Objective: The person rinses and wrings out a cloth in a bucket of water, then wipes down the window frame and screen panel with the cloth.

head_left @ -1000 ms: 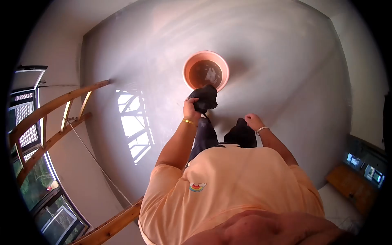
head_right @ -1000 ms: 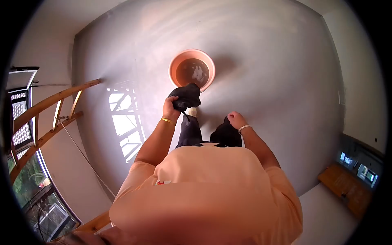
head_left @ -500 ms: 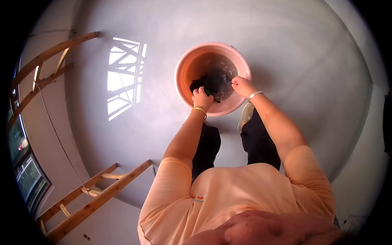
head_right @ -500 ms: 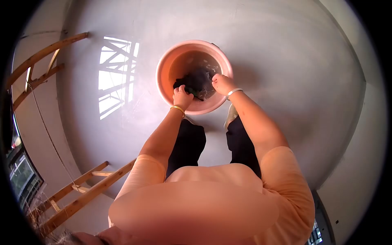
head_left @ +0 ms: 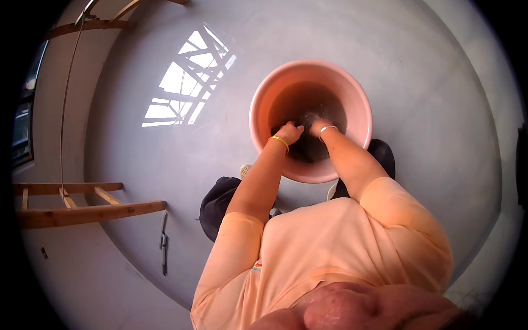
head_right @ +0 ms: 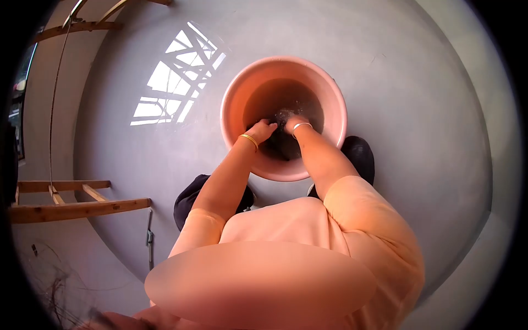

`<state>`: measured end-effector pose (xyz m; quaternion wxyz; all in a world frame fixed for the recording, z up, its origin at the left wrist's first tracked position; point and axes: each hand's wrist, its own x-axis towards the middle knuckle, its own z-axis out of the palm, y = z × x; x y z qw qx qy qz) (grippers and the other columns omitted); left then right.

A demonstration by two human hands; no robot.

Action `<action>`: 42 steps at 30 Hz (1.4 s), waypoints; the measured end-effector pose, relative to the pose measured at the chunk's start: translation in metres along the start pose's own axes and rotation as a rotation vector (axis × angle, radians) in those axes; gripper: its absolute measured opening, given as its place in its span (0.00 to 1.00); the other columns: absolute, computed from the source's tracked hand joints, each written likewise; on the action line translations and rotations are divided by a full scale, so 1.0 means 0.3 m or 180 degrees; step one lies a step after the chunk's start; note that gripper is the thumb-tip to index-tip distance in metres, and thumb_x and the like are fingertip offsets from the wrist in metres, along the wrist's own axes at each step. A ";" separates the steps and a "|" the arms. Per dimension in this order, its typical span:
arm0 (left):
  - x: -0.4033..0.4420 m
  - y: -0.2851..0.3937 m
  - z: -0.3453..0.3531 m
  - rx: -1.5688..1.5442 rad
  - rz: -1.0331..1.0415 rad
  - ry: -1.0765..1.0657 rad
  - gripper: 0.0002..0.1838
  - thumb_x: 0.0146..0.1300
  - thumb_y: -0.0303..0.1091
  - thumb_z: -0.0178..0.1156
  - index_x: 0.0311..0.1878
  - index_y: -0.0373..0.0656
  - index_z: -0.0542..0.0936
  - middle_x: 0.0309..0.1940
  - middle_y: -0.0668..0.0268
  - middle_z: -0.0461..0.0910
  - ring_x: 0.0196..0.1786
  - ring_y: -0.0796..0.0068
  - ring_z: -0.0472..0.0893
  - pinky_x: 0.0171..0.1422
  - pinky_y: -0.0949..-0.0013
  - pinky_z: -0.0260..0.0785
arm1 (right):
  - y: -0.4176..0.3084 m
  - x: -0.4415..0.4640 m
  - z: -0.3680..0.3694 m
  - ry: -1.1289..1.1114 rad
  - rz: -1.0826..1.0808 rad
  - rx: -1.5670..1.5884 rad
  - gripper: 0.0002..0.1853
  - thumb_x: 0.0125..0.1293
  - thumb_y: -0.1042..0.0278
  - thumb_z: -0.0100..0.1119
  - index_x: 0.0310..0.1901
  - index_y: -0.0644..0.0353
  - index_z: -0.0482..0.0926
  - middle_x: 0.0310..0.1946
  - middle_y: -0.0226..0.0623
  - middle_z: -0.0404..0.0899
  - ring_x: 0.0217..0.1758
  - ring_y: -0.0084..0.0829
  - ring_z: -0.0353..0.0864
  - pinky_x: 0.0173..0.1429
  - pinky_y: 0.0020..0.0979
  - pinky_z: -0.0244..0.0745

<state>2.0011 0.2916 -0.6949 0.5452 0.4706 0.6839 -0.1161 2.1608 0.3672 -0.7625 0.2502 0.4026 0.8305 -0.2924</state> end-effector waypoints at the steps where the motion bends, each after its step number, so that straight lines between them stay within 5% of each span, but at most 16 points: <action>1: -0.014 0.002 0.025 -0.1415 -0.0137 0.0337 0.37 0.69 0.57 0.47 0.74 0.43 0.61 0.73 0.54 0.64 0.73 0.47 0.64 0.71 0.41 0.58 | -0.063 -0.080 -0.108 0.0035 0.0284 0.0686 0.29 0.56 0.59 0.65 0.59 0.64 0.79 0.68 0.56 0.67 0.72 0.50 0.67 0.71 0.39 0.66; 4: -0.180 0.065 0.002 -0.3765 -0.0382 0.0275 0.38 0.70 0.68 0.40 0.77 0.57 0.57 0.76 0.60 0.59 0.75 0.50 0.61 0.66 0.26 0.55 | -0.107 -0.208 -0.238 0.0150 0.0002 0.1128 0.39 0.49 0.63 0.69 0.65 0.68 0.71 0.63 0.58 0.71 0.68 0.51 0.70 0.73 0.37 0.62; 6: -0.168 0.050 0.009 -0.5279 -0.0044 -0.0335 0.40 0.68 0.72 0.40 0.75 0.57 0.59 0.74 0.61 0.61 0.74 0.49 0.61 0.66 0.23 0.51 | -0.119 -0.317 -0.255 0.0691 -0.1255 0.2400 0.44 0.47 0.68 0.70 0.69 0.67 0.66 0.61 0.50 0.74 0.67 0.41 0.72 0.73 0.34 0.60; 10: -0.095 0.050 0.030 -0.6183 0.1009 0.0208 0.39 0.67 0.71 0.46 0.69 0.51 0.67 0.56 0.54 0.78 0.53 0.52 0.81 0.57 0.45 0.75 | -0.210 -0.481 -0.346 -0.0418 -0.1392 0.4068 0.29 0.50 0.75 0.66 0.58 0.67 0.77 0.44 0.31 0.82 0.50 0.22 0.77 0.62 0.25 0.68; 11: -0.057 0.019 0.033 -0.6417 0.0973 0.0017 0.32 0.66 0.64 0.52 0.59 0.46 0.75 0.42 0.55 0.82 0.39 0.57 0.84 0.44 0.56 0.80 | -0.229 -0.497 -0.345 -0.0278 -0.1549 0.4263 0.21 0.54 0.73 0.66 0.52 0.67 0.80 0.39 0.31 0.83 0.43 0.21 0.79 0.55 0.25 0.73; 15: -0.054 0.010 0.009 -0.6712 0.1250 -0.1088 0.21 0.65 0.52 0.58 0.28 0.44 0.82 0.22 0.57 0.82 0.24 0.58 0.82 0.37 0.57 0.81 | -0.323 -0.509 -0.334 -0.0345 -0.0976 0.4740 0.19 0.60 0.67 0.68 0.51 0.67 0.80 0.42 0.34 0.82 0.43 0.23 0.80 0.50 0.28 0.77; 18: 0.030 0.001 0.090 -0.7015 0.1773 0.0332 0.18 0.71 0.46 0.53 0.42 0.40 0.83 0.35 0.57 0.85 0.34 0.62 0.85 0.41 0.58 0.81 | -0.354 -0.400 -0.295 0.1138 -0.0631 0.4438 0.15 0.62 0.67 0.65 0.45 0.69 0.82 0.38 0.36 0.84 0.41 0.26 0.81 0.50 0.29 0.77; 20: -0.103 0.054 0.027 -0.6709 0.1257 0.0113 0.17 0.74 0.41 0.48 0.50 0.39 0.80 0.42 0.58 0.84 0.41 0.65 0.84 0.48 0.61 0.80 | -0.296 -0.288 -0.255 0.1689 -0.0404 0.3409 0.17 0.61 0.65 0.65 0.44 0.70 0.82 0.36 0.42 0.85 0.39 0.30 0.82 0.49 0.32 0.77; 22: -0.047 0.070 0.042 -0.6688 0.1347 0.0223 0.18 0.72 0.44 0.53 0.50 0.39 0.80 0.41 0.59 0.84 0.41 0.65 0.84 0.48 0.62 0.80 | -0.242 -0.178 -0.253 0.2101 -0.0090 0.2703 0.28 0.54 0.50 0.63 0.45 0.71 0.82 0.40 0.62 0.82 0.48 0.55 0.83 0.56 0.43 0.76; 25: -0.110 0.137 0.018 -0.6591 0.0548 0.0278 0.16 0.70 0.43 0.56 0.51 0.42 0.80 0.47 0.57 0.82 0.42 0.62 0.83 0.47 0.58 0.79 | -0.162 -0.111 -0.313 0.1858 0.0458 0.2175 0.27 0.56 0.47 0.61 0.44 0.67 0.82 0.42 0.60 0.83 0.49 0.55 0.83 0.56 0.46 0.76; 30: -0.103 0.092 0.018 -0.5652 0.0916 0.1322 0.20 0.67 0.47 0.58 0.56 0.45 0.77 0.51 0.64 0.80 0.52 0.67 0.79 0.60 0.54 0.70 | -0.063 -0.110 -0.254 0.1846 0.1149 0.0434 0.30 0.68 0.37 0.52 0.45 0.63 0.80 0.53 0.53 0.81 0.56 0.52 0.80 0.56 0.49 0.76; 32: -0.078 0.066 0.028 -0.5496 0.0369 0.1441 0.28 0.65 0.49 0.60 0.61 0.40 0.72 0.51 0.63 0.76 0.47 0.73 0.74 0.42 0.64 0.69 | 0.017 -0.085 -0.158 0.1505 0.1173 -0.0319 0.33 0.72 0.35 0.44 0.52 0.62 0.78 0.61 0.51 0.75 0.65 0.50 0.74 0.61 0.49 0.74; 34: -0.051 0.065 0.042 -0.5207 0.0274 0.1462 0.32 0.65 0.51 0.59 0.67 0.43 0.67 0.59 0.61 0.71 0.56 0.69 0.69 0.52 0.62 0.65 | 0.025 -0.082 -0.146 0.0384 0.1385 -0.0176 0.35 0.74 0.37 0.42 0.62 0.64 0.73 0.68 0.50 0.69 0.72 0.48 0.67 0.67 0.47 0.71; 37: -0.086 0.088 0.031 -0.4686 0.0054 0.1145 0.44 0.66 0.58 0.56 0.80 0.57 0.49 0.79 0.57 0.50 0.81 0.56 0.46 0.79 0.45 0.40 | 0.010 -0.044 -0.147 -0.0091 0.1147 0.0331 0.35 0.70 0.45 0.54 0.66 0.68 0.69 0.70 0.51 0.66 0.75 0.45 0.63 0.68 0.44 0.70; 38: -0.121 0.122 0.022 -0.4750 -0.0258 0.0977 0.44 0.67 0.63 0.53 0.80 0.56 0.50 0.79 0.59 0.52 0.80 0.52 0.48 0.74 0.30 0.40 | -0.025 -0.051 -0.193 -0.0132 0.1125 0.0937 0.34 0.66 0.49 0.59 0.65 0.70 0.71 0.68 0.52 0.69 0.74 0.44 0.64 0.68 0.41 0.69; 42: -0.135 0.094 -0.019 -0.5590 0.0069 -0.0096 0.45 0.64 0.77 0.38 0.77 0.59 0.56 0.77 0.61 0.56 0.78 0.48 0.53 0.69 0.23 0.43 | -0.114 -0.089 -0.188 0.1238 -0.1465 0.2063 0.28 0.51 0.60 0.65 0.53 0.66 0.81 0.61 0.47 0.77 0.67 0.46 0.72 0.72 0.37 0.65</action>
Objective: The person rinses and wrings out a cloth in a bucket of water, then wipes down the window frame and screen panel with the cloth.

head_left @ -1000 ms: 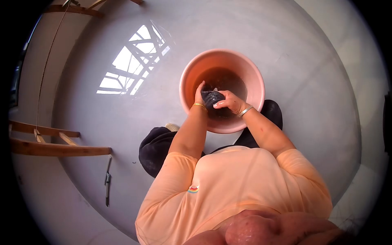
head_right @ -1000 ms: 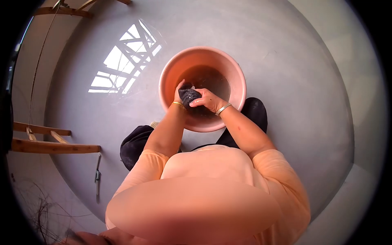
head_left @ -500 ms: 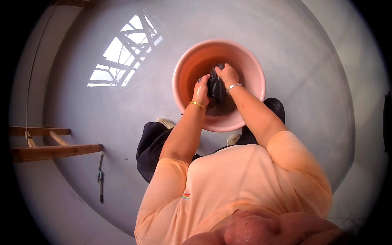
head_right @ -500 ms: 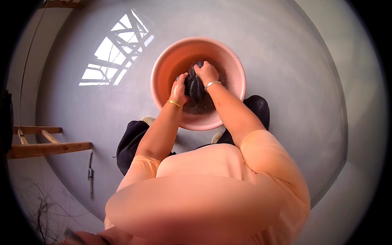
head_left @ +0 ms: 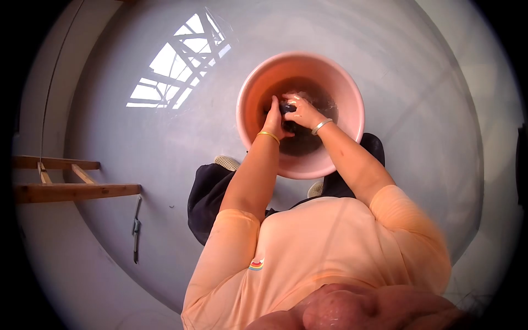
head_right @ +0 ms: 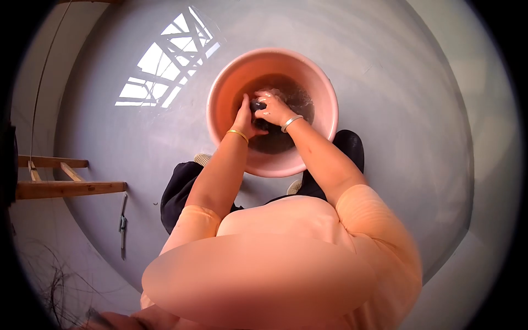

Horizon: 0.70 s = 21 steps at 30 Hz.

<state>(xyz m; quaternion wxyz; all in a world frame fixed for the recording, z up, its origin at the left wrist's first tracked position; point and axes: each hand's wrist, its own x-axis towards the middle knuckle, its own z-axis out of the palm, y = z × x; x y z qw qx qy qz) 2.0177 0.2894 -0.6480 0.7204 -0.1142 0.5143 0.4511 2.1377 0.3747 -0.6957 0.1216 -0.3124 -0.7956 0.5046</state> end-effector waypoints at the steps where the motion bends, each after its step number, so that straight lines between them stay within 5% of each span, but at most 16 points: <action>1: 0.004 -0.004 -0.004 -0.0057 0.0243 0.0120 0.43 0.64 0.79 0.34 0.69 0.58 0.67 0.68 0.59 0.70 0.70 0.48 0.68 0.65 0.25 0.55 | -0.079 -0.027 0.004 -0.0121 -0.0171 0.0207 0.27 0.51 0.61 0.66 0.53 0.66 0.81 0.60 0.46 0.77 0.67 0.45 0.72 0.71 0.37 0.65; 2: -0.005 -0.001 -0.013 -0.0575 0.0314 -0.0124 0.38 0.65 0.75 0.40 0.59 0.53 0.76 0.53 0.60 0.80 0.54 0.54 0.81 0.56 0.40 0.72 | -0.187 -0.061 -0.012 -0.0237 -0.0343 0.0416 0.26 0.51 0.63 0.67 0.52 0.66 0.81 0.59 0.45 0.78 0.66 0.44 0.72 0.71 0.38 0.66; 4: 0.039 0.003 -0.030 -0.0989 0.0877 -0.0612 0.32 0.66 0.69 0.48 0.52 0.48 0.79 0.40 0.61 0.84 0.41 0.59 0.84 0.46 0.53 0.79 | -0.274 -0.133 -0.018 -0.0138 -0.0470 0.0507 0.22 0.51 0.67 0.67 0.50 0.64 0.82 0.56 0.44 0.80 0.64 0.43 0.74 0.70 0.38 0.66; 5: 0.043 0.007 -0.041 -0.1176 0.0658 -0.0546 0.26 0.67 0.59 0.54 0.51 0.45 0.79 0.39 0.60 0.84 0.38 0.61 0.84 0.45 0.59 0.80 | -0.292 -0.157 -0.017 -0.0032 -0.0451 0.0794 0.19 0.51 0.69 0.68 0.46 0.61 0.83 0.50 0.41 0.82 0.59 0.41 0.76 0.69 0.36 0.68; 10: 0.107 -0.017 -0.067 -0.0831 0.0541 -0.1252 0.20 0.74 0.48 0.47 0.56 0.43 0.77 0.49 0.59 0.83 0.46 0.62 0.84 0.54 0.59 0.79 | -0.438 -0.219 -0.018 -0.0094 -0.0946 0.0796 0.09 0.52 0.72 0.68 0.36 0.61 0.82 0.37 0.41 0.82 0.46 0.42 0.80 0.53 0.37 0.74; 14: 0.148 -0.062 -0.079 -0.1062 0.0588 -0.1222 0.19 0.73 0.48 0.49 0.53 0.44 0.78 0.46 0.59 0.84 0.43 0.61 0.84 0.52 0.59 0.79 | -0.418 -0.181 0.059 0.0718 -0.1078 0.0699 0.07 0.56 0.69 0.66 0.33 0.62 0.80 0.32 0.47 0.81 0.34 0.48 0.81 0.43 0.36 0.78; 16: 0.196 -0.087 -0.107 -0.1161 0.0690 -0.1097 0.18 0.72 0.48 0.50 0.52 0.44 0.79 0.44 0.60 0.84 0.42 0.61 0.84 0.51 0.59 0.79 | -0.381 -0.149 0.070 0.1569 -0.1293 -0.0184 0.08 0.55 0.71 0.66 0.32 0.64 0.77 0.29 0.46 0.80 0.33 0.48 0.81 0.41 0.38 0.78; 19: 0.201 -0.099 -0.111 -0.1185 0.0623 -0.0965 0.17 0.71 0.48 0.52 0.50 0.45 0.80 0.42 0.60 0.85 0.40 0.61 0.84 0.49 0.60 0.79 | -0.286 -0.088 0.042 0.1972 -0.0419 -0.0264 0.09 0.55 0.66 0.66 0.31 0.60 0.76 0.27 0.50 0.79 0.34 0.55 0.80 0.38 0.44 0.77; 20: 0.172 -0.095 -0.075 -0.1142 0.0387 -0.1393 0.17 0.71 0.46 0.52 0.50 0.44 0.79 0.44 0.59 0.85 0.43 0.61 0.84 0.51 0.56 0.79 | -0.249 -0.070 0.016 0.2022 -0.0190 -0.0350 0.11 0.55 0.62 0.65 0.32 0.59 0.77 0.28 0.50 0.81 0.34 0.55 0.81 0.39 0.46 0.78; 21: 0.072 -0.064 -0.012 -0.0960 0.0296 -0.0837 0.17 0.70 0.46 0.53 0.51 0.44 0.78 0.46 0.59 0.84 0.45 0.61 0.83 0.52 0.56 0.78 | -0.197 -0.039 -0.024 0.2020 0.0160 -0.0442 0.12 0.55 0.60 0.64 0.32 0.60 0.78 0.29 0.52 0.81 0.35 0.56 0.81 0.40 0.48 0.77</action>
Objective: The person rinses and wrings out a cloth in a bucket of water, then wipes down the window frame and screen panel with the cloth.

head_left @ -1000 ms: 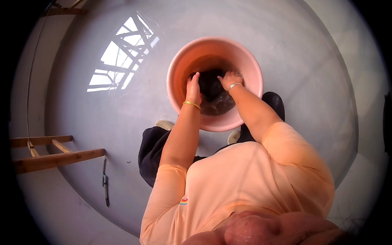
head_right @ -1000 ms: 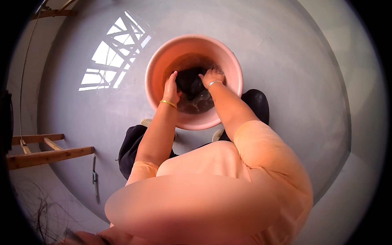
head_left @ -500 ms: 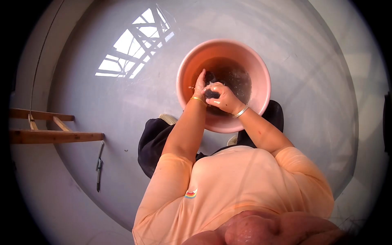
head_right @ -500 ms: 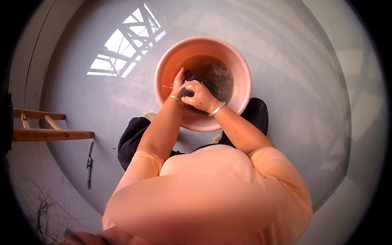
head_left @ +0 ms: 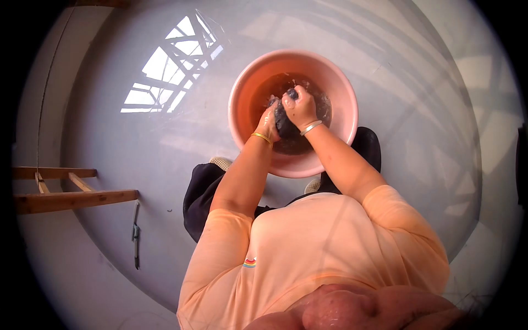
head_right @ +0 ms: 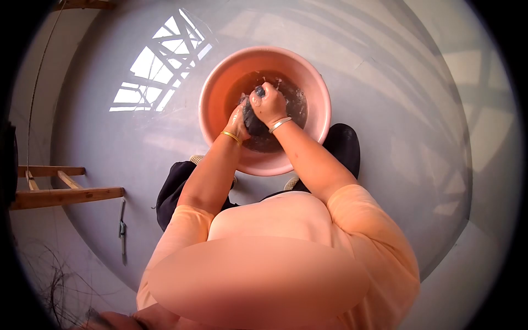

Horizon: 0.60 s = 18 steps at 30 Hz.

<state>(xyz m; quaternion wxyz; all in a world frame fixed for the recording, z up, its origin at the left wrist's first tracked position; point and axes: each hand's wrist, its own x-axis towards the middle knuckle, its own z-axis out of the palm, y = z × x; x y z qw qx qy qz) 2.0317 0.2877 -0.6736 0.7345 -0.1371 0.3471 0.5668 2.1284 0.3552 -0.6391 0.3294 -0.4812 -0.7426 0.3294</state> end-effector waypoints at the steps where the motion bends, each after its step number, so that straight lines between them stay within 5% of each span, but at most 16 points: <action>1: -0.054 0.009 0.065 0.0211 -0.0031 0.0556 0.17 0.69 0.46 0.53 0.52 0.44 0.78 0.48 0.59 0.83 0.47 0.60 0.83 0.53 0.55 0.78 | 0.056 0.042 -0.011 -0.0016 0.0297 -0.0186 0.13 0.56 0.57 0.62 0.32 0.60 0.78 0.30 0.53 0.82 0.36 0.57 0.81 0.42 0.49 0.77; 3: -0.025 -0.008 0.036 0.1001 0.0749 0.0401 0.19 0.68 0.45 0.54 0.55 0.43 0.76 0.50 0.59 0.81 0.49 0.59 0.82 0.57 0.50 0.75 | 0.128 0.080 -0.021 -0.0270 0.0801 -0.0769 0.15 0.58 0.54 0.58 0.31 0.60 0.79 0.32 0.54 0.82 0.37 0.57 0.81 0.44 0.51 0.77; 5: -0.013 0.013 0.024 0.0956 0.0662 0.0510 0.20 0.64 0.45 0.57 0.54 0.44 0.76 0.51 0.61 0.81 0.54 0.59 0.80 0.67 0.50 0.68 | 0.179 0.082 -0.025 -0.0616 0.1043 -0.1126 0.19 0.61 0.50 0.57 0.38 0.60 0.80 0.39 0.54 0.83 0.43 0.56 0.83 0.50 0.51 0.77; 7: -0.064 0.066 0.065 -0.0135 0.0769 0.0977 0.25 0.63 0.47 0.58 0.60 0.45 0.74 0.59 0.58 0.76 0.65 0.58 0.73 0.76 0.52 0.55 | 0.236 0.074 0.004 -0.0478 0.1582 -0.1332 0.25 0.65 0.46 0.56 0.52 0.60 0.75 0.53 0.55 0.80 0.52 0.55 0.81 0.59 0.51 0.73; 8: -0.089 0.070 0.097 -0.0130 0.0923 0.1328 0.33 0.63 0.50 0.58 0.69 0.45 0.68 0.69 0.56 0.68 0.76 0.58 0.60 0.79 0.51 0.43 | 0.254 0.067 -0.003 -0.0695 0.1928 -0.1313 0.35 0.66 0.40 0.55 0.64 0.61 0.66 0.66 0.55 0.69 0.65 0.55 0.73 0.68 0.51 0.66; 9: -0.053 0.052 0.065 -0.0129 0.0928 0.1348 0.33 0.63 0.50 0.58 0.69 0.45 0.68 0.69 0.56 0.68 0.76 0.58 0.60 0.79 0.51 0.43 | 0.320 0.045 0.027 -0.0523 0.1393 -0.1493 0.42 0.63 0.37 0.59 0.69 0.59 0.61 0.71 0.53 0.62 0.73 0.53 0.64 0.71 0.49 0.62; 11: 0.079 0.011 -0.050 0.2038 0.1745 0.1838 0.37 0.64 0.48 0.57 0.73 0.40 0.63 0.71 0.52 0.66 0.73 0.52 0.65 0.77 0.58 0.52 | 0.207 0.047 -0.010 -0.1374 0.1006 -0.2045 0.47 0.60 0.38 0.64 0.73 0.57 0.58 0.74 0.50 0.58 0.77 0.51 0.57 0.73 0.49 0.60; 12: 0.099 0.002 -0.090 0.2471 0.1068 0.1568 0.38 0.66 0.49 0.55 0.76 0.42 0.59 0.76 0.53 0.57 0.79 0.57 0.53 0.79 0.52 0.44 | 0.207 0.032 -0.017 -0.1906 0.0961 -0.2259 0.48 0.58 0.39 0.66 0.73 0.56 0.58 0.74 0.49 0.59 0.76 0.49 0.59 0.73 0.49 0.60; 13: 0.096 -0.001 -0.095 0.2665 0.0137 0.1339 0.37 0.67 0.46 0.55 0.75 0.38 0.60 0.75 0.50 0.59 0.78 0.56 0.55 0.79 0.58 0.46 | 0.226 0.014 -0.019 -0.2425 0.0908 -0.2471 0.48 0.57 0.40 0.68 0.73 0.55 0.58 0.73 0.48 0.60 0.76 0.48 0.61 0.73 0.49 0.61; 15: 0.099 -0.010 -0.088 0.3125 -0.0309 0.1321 0.36 0.66 0.44 0.57 0.72 0.33 0.63 0.72 0.48 0.63 0.75 0.56 0.61 0.77 0.61 0.51 | 0.297 0.000 0.003 -0.2877 0.1468 -0.2660 0.43 0.60 0.51 0.69 0.73 0.56 0.60 0.69 0.48 0.68 0.70 0.47 0.71 0.71 0.43 0.67; 16: 0.056 -0.011 -0.055 0.3185 -0.0127 0.1393 0.37 0.64 0.46 0.58 0.70 0.31 0.65 0.70 0.46 0.66 0.73 0.55 0.65 0.75 0.61 0.55 | 0.290 0.019 -0.005 -0.3499 0.1566 -0.2690 0.31 0.60 0.57 0.67 0.64 0.57 0.73 0.66 0.44 0.72 0.68 0.47 0.73 0.67 0.43 0.72; 17: 0.021 -0.001 -0.018 0.3250 0.0070 0.1466 0.39 0.61 0.48 0.59 0.68 0.28 0.66 0.68 0.43 0.68 0.70 0.54 0.69 0.73 0.62 0.59 | 0.293 0.016 0.000 -0.3459 0.1521 -0.2684 0.31 0.60 0.57 0.67 0.64 0.57 0.73 0.66 0.44 0.72 0.68 0.47 0.73 0.67 0.43 0.72; 18: 0.237 -0.051 -0.251 0.3531 0.0382 0.1451 0.41 0.60 0.49 0.59 0.69 0.28 0.65 0.67 0.42 0.69 0.71 0.54 0.69 0.73 0.62 0.59 | 0.338 -0.005 0.019 -0.3401 0.1346 -0.2827 0.26 0.59 0.59 0.67 0.59 0.57 0.78 0.65 0.43 0.74 0.68 0.47 0.73 0.66 0.43 0.72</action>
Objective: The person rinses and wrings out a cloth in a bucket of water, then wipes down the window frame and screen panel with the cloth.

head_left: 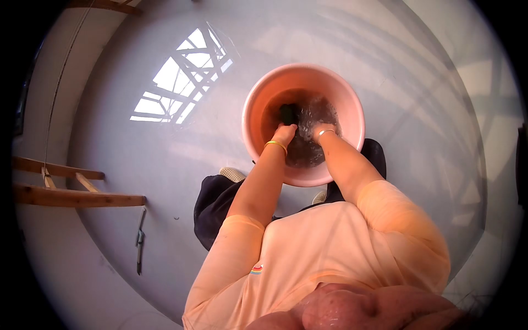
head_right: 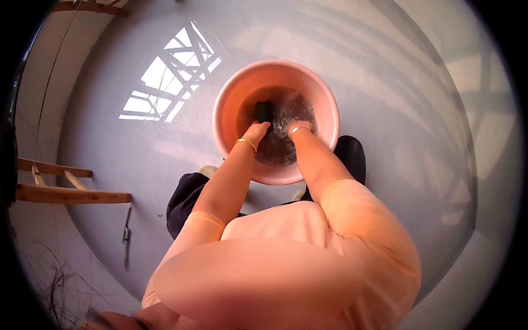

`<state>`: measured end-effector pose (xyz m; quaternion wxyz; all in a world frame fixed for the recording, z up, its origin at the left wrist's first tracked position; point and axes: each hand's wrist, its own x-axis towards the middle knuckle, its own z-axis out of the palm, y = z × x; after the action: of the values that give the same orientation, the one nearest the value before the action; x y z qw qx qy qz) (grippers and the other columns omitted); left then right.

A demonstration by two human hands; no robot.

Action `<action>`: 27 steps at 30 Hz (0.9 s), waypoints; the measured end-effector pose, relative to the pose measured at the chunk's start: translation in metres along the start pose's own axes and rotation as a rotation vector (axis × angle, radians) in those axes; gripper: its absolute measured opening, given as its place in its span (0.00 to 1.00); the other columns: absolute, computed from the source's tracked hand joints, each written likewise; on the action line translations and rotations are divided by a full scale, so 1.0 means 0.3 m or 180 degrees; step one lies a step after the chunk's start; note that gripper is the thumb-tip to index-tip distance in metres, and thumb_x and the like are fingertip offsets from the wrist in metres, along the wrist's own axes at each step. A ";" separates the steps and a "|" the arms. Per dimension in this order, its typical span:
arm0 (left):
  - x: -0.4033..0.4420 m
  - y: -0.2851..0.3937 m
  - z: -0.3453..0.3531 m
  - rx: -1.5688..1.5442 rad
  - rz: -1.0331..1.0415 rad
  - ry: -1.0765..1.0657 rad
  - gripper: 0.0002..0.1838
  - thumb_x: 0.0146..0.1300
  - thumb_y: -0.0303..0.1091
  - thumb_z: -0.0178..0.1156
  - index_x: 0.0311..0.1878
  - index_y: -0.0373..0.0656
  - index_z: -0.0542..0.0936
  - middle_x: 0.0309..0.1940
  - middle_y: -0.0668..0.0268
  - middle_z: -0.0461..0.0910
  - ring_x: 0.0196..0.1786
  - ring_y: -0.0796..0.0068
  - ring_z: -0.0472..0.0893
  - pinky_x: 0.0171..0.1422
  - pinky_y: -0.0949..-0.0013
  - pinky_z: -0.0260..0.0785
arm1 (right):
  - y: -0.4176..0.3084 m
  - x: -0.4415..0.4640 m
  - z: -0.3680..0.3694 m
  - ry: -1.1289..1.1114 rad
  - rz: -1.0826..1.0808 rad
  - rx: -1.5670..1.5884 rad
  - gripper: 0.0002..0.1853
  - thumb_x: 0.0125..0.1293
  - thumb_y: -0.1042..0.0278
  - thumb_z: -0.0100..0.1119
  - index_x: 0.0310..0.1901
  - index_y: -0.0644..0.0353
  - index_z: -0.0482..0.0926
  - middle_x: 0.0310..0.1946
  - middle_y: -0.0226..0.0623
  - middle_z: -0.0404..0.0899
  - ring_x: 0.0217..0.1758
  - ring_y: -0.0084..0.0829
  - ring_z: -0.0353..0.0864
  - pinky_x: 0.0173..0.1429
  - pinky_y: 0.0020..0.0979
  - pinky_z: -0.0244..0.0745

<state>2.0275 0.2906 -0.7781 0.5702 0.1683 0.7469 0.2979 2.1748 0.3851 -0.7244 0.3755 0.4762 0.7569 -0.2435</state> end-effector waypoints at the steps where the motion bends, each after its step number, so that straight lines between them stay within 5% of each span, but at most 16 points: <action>1: -0.035 0.031 -0.001 0.0180 -0.0021 0.0106 0.43 0.61 0.51 0.59 0.70 0.27 0.62 0.68 0.43 0.69 0.72 0.56 0.68 0.74 0.66 0.58 | -0.003 0.011 0.022 0.0135 -0.0030 -0.0165 0.22 0.57 0.60 0.67 0.53 0.57 0.82 0.63 0.42 0.75 0.67 0.47 0.73 0.65 0.44 0.73; 4: -0.151 0.116 -0.021 -0.0717 -0.0547 -0.0454 0.42 0.65 0.61 0.54 0.76 0.46 0.58 0.76 0.52 0.57 0.76 0.46 0.57 0.72 0.34 0.47 | -0.083 -0.177 -0.129 0.0819 -0.0487 0.0755 0.22 0.51 0.60 0.70 0.49 0.56 0.83 0.61 0.46 0.75 0.64 0.49 0.76 0.64 0.43 0.73; 5: -0.192 0.166 -0.036 -0.1102 -0.0925 -0.0753 0.40 0.67 0.66 0.49 0.78 0.58 0.56 0.79 0.59 0.51 0.78 0.43 0.51 0.67 0.18 0.41 | -0.072 -0.120 -0.112 0.0875 -0.1165 0.1289 0.27 0.45 0.60 0.74 0.49 0.56 0.82 0.60 0.50 0.74 0.61 0.51 0.75 0.64 0.42 0.72; 6: -0.280 0.250 -0.057 -0.1305 -0.0929 -0.0661 0.40 0.67 0.68 0.46 0.76 0.58 0.59 0.78 0.58 0.53 0.78 0.42 0.52 0.68 0.18 0.39 | -0.077 -0.071 -0.076 0.1648 -0.1920 0.1693 0.25 0.42 0.62 0.75 0.44 0.59 0.81 0.58 0.51 0.75 0.59 0.49 0.76 0.65 0.39 0.70; 7: -0.365 0.311 -0.078 -0.1518 -0.0926 -0.0573 0.40 0.66 0.71 0.44 0.75 0.58 0.61 0.77 0.57 0.55 0.77 0.41 0.52 0.68 0.18 0.38 | -0.085 -0.119 -0.129 0.1083 -0.2542 0.2423 0.25 0.45 0.65 0.74 0.47 0.60 0.80 0.61 0.45 0.73 0.60 0.42 0.75 0.67 0.35 0.68; 8: -0.325 0.280 -0.101 -0.1869 -0.0904 -0.0846 0.41 0.65 0.72 0.44 0.72 0.53 0.65 0.74 0.53 0.60 0.72 0.39 0.60 0.67 0.21 0.47 | -0.102 -0.176 -0.135 0.0781 -0.2869 0.3472 0.17 0.47 0.74 0.72 0.40 0.61 0.78 0.56 0.40 0.78 0.57 0.34 0.75 0.65 0.33 0.68; 9: -0.278 0.242 -0.124 -0.2209 -0.0891 -0.1138 0.42 0.64 0.73 0.45 0.68 0.48 0.69 0.70 0.49 0.65 0.68 0.38 0.68 0.65 0.23 0.55 | -0.104 -0.287 -0.177 -0.0096 -0.2767 0.4318 0.18 0.47 0.83 0.68 0.38 0.56 0.72 0.60 0.44 0.77 0.59 0.34 0.76 0.66 0.35 0.68; 11: -0.318 0.265 -0.119 -0.3180 -0.0914 -0.1462 0.37 0.64 0.69 0.49 0.59 0.44 0.75 0.55 0.49 0.79 0.54 0.45 0.80 0.60 0.36 0.69 | -0.094 -0.413 -0.196 -0.0421 -0.2836 0.4896 0.19 0.46 0.85 0.66 0.37 0.55 0.71 0.52 0.45 0.83 0.55 0.35 0.79 0.65 0.35 0.71; 13: -0.364 0.291 -0.128 -0.2951 -0.0745 -0.1310 0.29 0.63 0.62 0.56 0.50 0.44 0.79 0.38 0.53 0.84 0.39 0.52 0.83 0.52 0.48 0.78 | -0.075 -0.465 -0.210 -0.0688 -0.2897 0.5163 0.16 0.46 0.81 0.65 0.37 0.57 0.72 0.47 0.46 0.83 0.50 0.37 0.81 0.61 0.36 0.74; 16: -0.296 0.240 -0.076 -0.3372 -0.0277 -0.2025 0.20 0.62 0.53 0.60 0.45 0.46 0.81 0.34 0.59 0.85 0.36 0.59 0.84 0.48 0.53 0.79 | -0.052 -0.433 -0.210 -0.0795 -0.2687 0.5481 0.13 0.49 0.74 0.65 0.39 0.59 0.76 0.42 0.42 0.83 0.45 0.35 0.82 0.57 0.35 0.77; 18: -0.295 0.221 -0.069 -0.3263 -0.0110 -0.2248 0.20 0.64 0.51 0.58 0.50 0.47 0.82 0.41 0.58 0.85 0.45 0.60 0.84 0.58 0.55 0.77 | -0.064 -0.394 -0.182 -0.0895 -0.2536 0.5689 0.13 0.50 0.73 0.65 0.40 0.59 0.78 0.41 0.41 0.83 0.44 0.34 0.82 0.56 0.34 0.77; 20: -0.285 0.225 -0.067 -0.3065 0.0291 -0.2160 0.21 0.64 0.51 0.58 0.52 0.48 0.81 0.43 0.59 0.85 0.48 0.62 0.83 0.60 0.58 0.76 | -0.100 -0.357 -0.192 -0.0128 -0.2146 0.5337 0.16 0.51 0.68 0.69 0.41 0.63 0.81 0.38 0.38 0.83 0.43 0.31 0.82 0.51 0.31 0.78; 21: -0.259 0.207 -0.063 -0.3169 0.0183 -0.2239 0.20 0.64 0.50 0.58 0.53 0.48 0.80 0.45 0.60 0.84 0.49 0.63 0.82 0.61 0.59 0.74 | -0.117 -0.342 -0.195 -0.0109 -0.2188 0.5319 0.16 0.51 0.68 0.69 0.41 0.63 0.81 0.38 0.38 0.83 0.43 0.31 0.82 0.51 0.31 0.78; 23: -0.187 0.165 -0.052 -0.3375 -0.0050 -0.2390 0.18 0.65 0.47 0.58 0.54 0.49 0.79 0.47 0.62 0.83 0.53 0.66 0.81 0.64 0.62 0.72 | -0.147 -0.311 -0.195 0.1231 -0.1724 0.4401 0.19 0.53 0.64 0.70 0.42 0.69 0.81 0.38 0.41 0.83 0.42 0.31 0.83 0.50 0.30 0.77; 25: -0.167 0.162 -0.052 -0.3597 -0.0324 -0.2535 0.17 0.66 0.44 0.57 0.55 0.49 0.78 0.49 0.63 0.82 0.56 0.69 0.79 0.67 0.65 0.70 | -0.165 -0.308 -0.206 0.1499 -0.1817 0.4354 0.20 0.53 0.62 0.71 0.41 0.71 0.81 0.36 0.43 0.84 0.40 0.32 0.83 0.49 0.31 0.77; 27: -0.169 0.166 -0.036 -0.1615 0.0933 -0.1681 0.14 0.66 0.41 0.59 0.52 0.49 0.79 0.48 0.63 0.82 0.54 0.69 0.80 0.64 0.65 0.72 | -0.168 -0.308 -0.221 0.2218 -0.1206 0.3774 0.21 0.51 0.62 0.72 0.39 0.72 0.81 0.35 0.43 0.84 0.38 0.34 0.83 0.48 0.33 0.77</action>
<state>2.0277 0.2961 -0.7064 0.7176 0.1977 0.4452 0.4977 2.1314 0.3620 -0.6103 -0.2592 0.5107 0.6427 -0.5089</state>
